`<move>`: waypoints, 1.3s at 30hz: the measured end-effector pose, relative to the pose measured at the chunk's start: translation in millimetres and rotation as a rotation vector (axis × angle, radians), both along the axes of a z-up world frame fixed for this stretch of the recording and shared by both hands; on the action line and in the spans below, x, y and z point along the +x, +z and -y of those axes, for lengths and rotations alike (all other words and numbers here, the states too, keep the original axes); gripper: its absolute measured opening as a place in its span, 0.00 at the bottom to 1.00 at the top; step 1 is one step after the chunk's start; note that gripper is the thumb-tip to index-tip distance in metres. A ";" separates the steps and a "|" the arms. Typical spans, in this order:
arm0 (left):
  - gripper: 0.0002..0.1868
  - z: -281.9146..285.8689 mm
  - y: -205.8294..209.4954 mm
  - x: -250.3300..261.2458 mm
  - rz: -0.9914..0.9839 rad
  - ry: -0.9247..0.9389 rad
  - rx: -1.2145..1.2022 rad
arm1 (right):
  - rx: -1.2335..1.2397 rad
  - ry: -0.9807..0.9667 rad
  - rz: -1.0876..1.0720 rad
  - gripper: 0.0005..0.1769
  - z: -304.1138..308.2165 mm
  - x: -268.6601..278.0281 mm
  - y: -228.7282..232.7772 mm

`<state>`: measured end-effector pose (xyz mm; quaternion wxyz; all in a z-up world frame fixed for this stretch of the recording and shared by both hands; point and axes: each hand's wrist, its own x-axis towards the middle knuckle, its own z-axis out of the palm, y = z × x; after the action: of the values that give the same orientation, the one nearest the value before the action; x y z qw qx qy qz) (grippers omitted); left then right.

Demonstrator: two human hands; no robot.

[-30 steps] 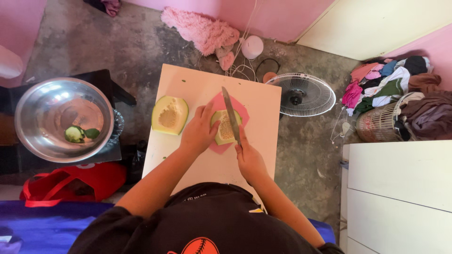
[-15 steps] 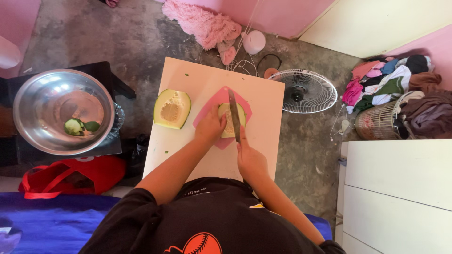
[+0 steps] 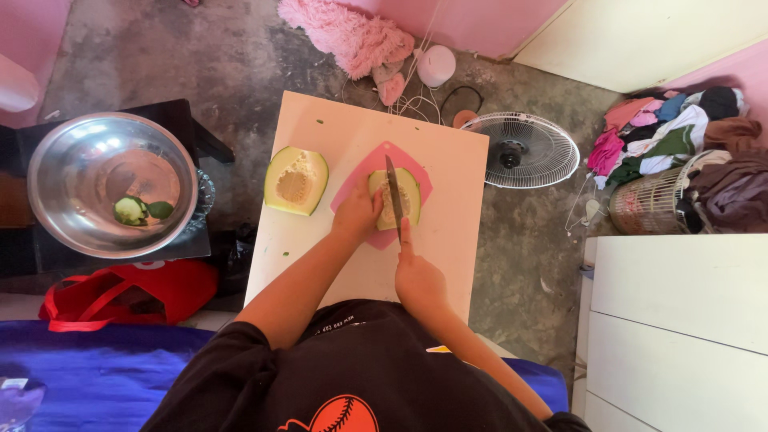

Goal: The person cuts a green melon on a pink cutting board using a knife. They trim the ends, halve the melon, cut it into quarters, and place the pieces into a metal bowl.

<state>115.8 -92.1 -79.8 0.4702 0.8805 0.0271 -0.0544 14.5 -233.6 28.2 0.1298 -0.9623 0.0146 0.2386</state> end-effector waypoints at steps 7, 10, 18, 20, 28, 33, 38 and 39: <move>0.25 8.1 -5.7 4.6 0.021 0.000 0.042 | -0.010 -0.009 -0.006 0.43 7.9 -8.7 -4.5; 0.24 6.9 -3.4 3.7 -0.015 -0.021 0.037 | 0.006 -0.007 0.018 0.43 6.6 -12.2 -8.2; 0.23 7.2 -5.0 5.7 0.066 -0.041 0.035 | 0.029 0.028 0.048 0.50 10.8 -7.3 -40.8; 0.22 5.0 -7.3 5.3 0.073 -0.055 0.044 | 0.042 0.031 0.074 0.52 11.1 -2.4 -56.1; 0.22 1.4 -7.8 2.7 0.101 -0.097 0.066 | -0.001 0.050 0.127 0.54 14.3 8.0 -86.7; 0.22 9.1 -6.2 6.4 0.034 0.016 0.045 | 0.052 0.071 0.119 0.56 14.5 16.5 -67.5; 0.22 16.4 -8.8 -0.4 0.038 0.052 0.045 | 0.091 0.047 0.052 0.56 17.2 -3.4 -42.8; 0.22 15.3 -8.9 -0.3 0.039 0.050 0.038 | 0.100 0.028 0.016 0.57 17.2 -9.9 -39.3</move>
<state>115.5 -107.4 -88.7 0.4549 0.8892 0.0409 -0.0251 4.6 -250.9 -11.0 0.1744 -0.9566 -0.0116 0.2331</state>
